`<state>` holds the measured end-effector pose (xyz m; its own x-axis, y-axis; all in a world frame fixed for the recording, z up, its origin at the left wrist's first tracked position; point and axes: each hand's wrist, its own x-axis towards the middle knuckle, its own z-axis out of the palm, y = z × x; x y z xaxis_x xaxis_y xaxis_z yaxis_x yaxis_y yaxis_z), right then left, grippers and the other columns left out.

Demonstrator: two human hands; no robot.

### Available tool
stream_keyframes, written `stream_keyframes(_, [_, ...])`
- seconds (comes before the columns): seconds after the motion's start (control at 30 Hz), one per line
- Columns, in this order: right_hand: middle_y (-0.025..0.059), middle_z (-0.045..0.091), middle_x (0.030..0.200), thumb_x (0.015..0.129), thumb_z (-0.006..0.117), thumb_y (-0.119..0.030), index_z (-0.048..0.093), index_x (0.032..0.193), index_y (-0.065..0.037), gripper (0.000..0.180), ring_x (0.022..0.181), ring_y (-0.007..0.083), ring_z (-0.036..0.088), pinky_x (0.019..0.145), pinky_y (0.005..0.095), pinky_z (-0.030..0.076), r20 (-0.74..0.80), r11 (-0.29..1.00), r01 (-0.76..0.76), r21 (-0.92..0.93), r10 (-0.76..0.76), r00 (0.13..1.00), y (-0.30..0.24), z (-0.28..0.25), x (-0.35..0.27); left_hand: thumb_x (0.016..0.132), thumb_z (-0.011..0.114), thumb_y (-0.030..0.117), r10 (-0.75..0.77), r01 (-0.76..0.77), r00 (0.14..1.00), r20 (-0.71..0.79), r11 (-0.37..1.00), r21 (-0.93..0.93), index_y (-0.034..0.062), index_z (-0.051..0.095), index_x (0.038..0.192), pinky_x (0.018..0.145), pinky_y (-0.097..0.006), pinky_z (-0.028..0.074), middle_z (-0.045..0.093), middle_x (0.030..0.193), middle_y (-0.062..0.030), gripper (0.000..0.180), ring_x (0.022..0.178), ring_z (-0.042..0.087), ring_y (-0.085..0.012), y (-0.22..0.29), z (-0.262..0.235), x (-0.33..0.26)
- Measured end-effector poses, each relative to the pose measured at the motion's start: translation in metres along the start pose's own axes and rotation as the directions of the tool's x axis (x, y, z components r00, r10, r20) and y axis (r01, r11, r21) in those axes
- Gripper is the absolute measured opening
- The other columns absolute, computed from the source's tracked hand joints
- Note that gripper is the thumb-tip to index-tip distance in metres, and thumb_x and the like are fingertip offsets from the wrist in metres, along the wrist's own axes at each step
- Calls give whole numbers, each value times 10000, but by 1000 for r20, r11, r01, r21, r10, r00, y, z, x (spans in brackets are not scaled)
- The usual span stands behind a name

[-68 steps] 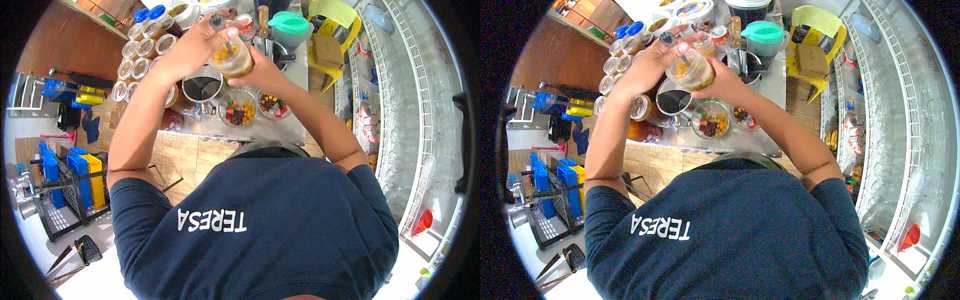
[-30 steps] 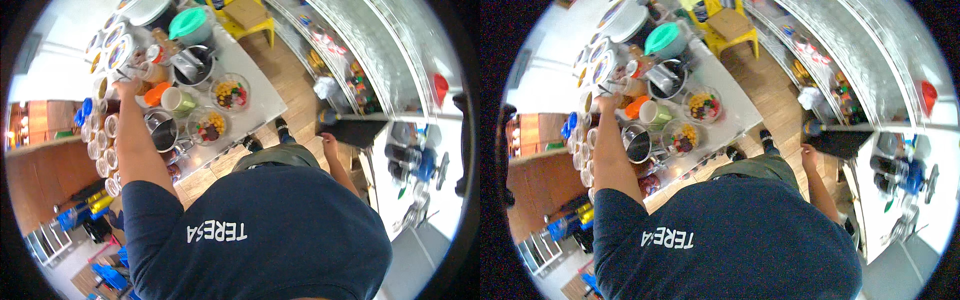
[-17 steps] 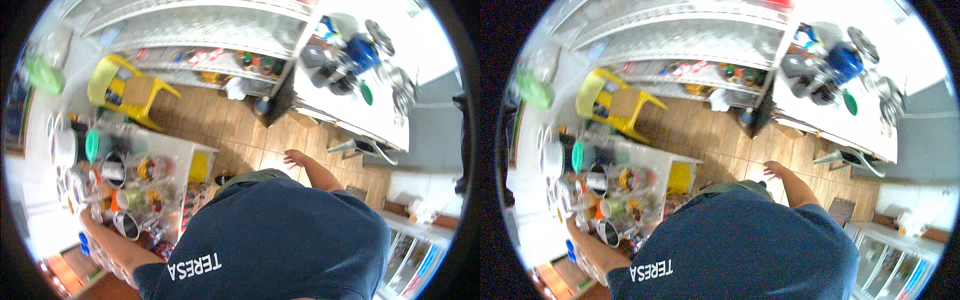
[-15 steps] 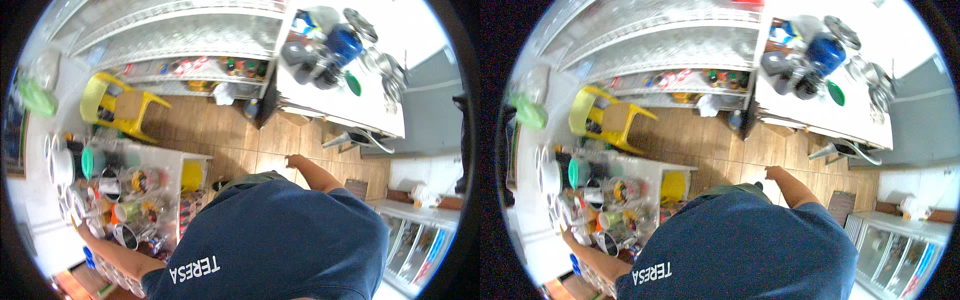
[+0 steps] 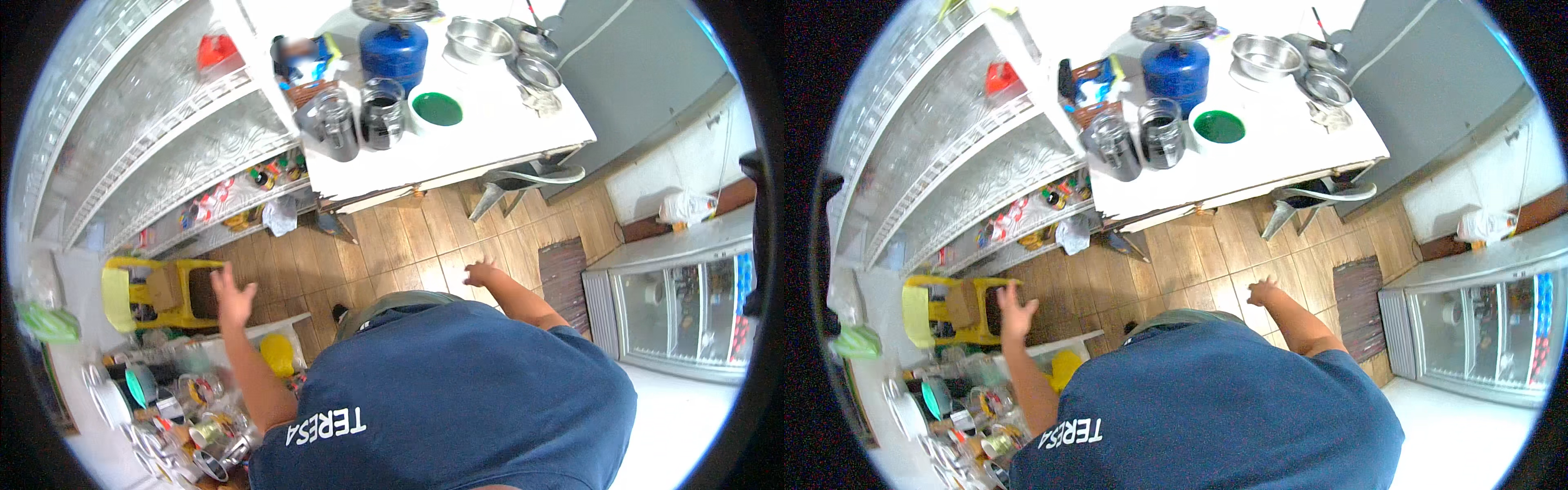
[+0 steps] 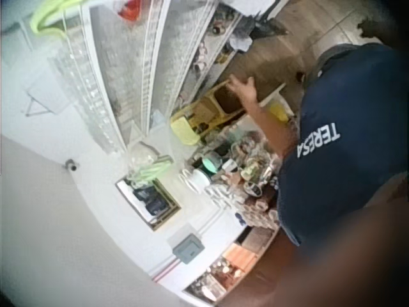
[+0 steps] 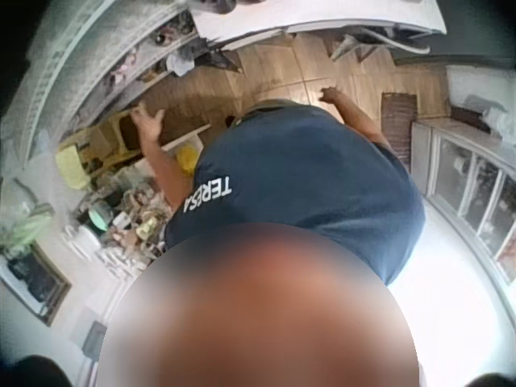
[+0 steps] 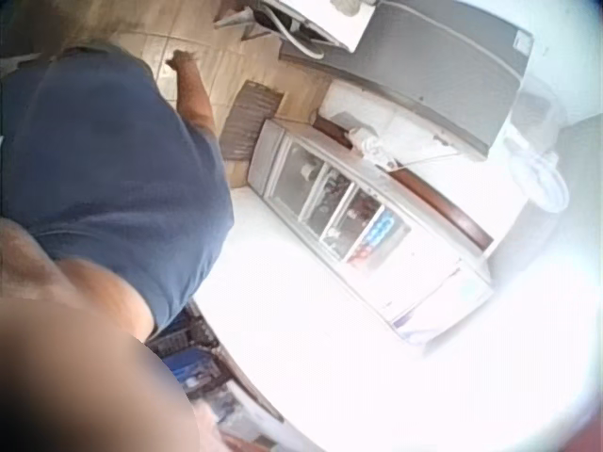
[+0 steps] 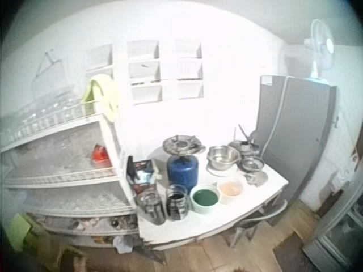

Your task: The person scoops colorful jellies and other toppings from multiple containers into two clear plastic cups using a spoon. They then retrieve a plate and a green plastic bag from a refrigerator, place the bag on the plate, and begin opening it.

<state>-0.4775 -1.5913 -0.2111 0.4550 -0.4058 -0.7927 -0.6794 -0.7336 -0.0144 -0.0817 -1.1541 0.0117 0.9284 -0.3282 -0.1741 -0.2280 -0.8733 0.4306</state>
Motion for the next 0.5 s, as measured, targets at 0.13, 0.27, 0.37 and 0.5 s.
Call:
stream_keyframes(0.13, [167,326,1495,840,609,-496,458,1390,-178,653,1407,460,136,1108,640,114,20,997,28,-68,-27,999,28,-34,1,781,740,338,248,-218,926,284,967,-132,105,272,1469,1146,-439,204,78,1536,-276,864,1422,144,-407,100,60,34])
stream_keyframes(0.27, [173,342,1484,833,623,-485,446,1398,-166,673,1400,452,171,1128,579,142,-104,957,124,262,-100,990,5,-110,-2,788,715,462,340,-299,852,398,940,-164,83,249,1477,1141,-424,212,95,1533,-279,914,1422,162,-394,168,87,86])
stream_keyframes(0.37, [197,331,1485,822,646,-491,411,1410,-94,748,1388,404,255,1143,471,203,-286,891,280,357,-181,941,-33,-185,-4,794,705,494,433,-359,867,248,886,-294,101,268,1471,1119,-469,232,141,1525,-259,897,1405,202,-388,213,96,132])
stream_keyframes(0.5, [215,345,1467,843,629,-527,342,1423,-4,832,1383,349,282,1127,415,248,-378,356,475,805,-309,873,-91,-266,-9,787,704,541,227,214,846,483,686,-696,139,341,1429,1044,-577,290,187,1522,-212,841,1377,229,-410,261,98,160])
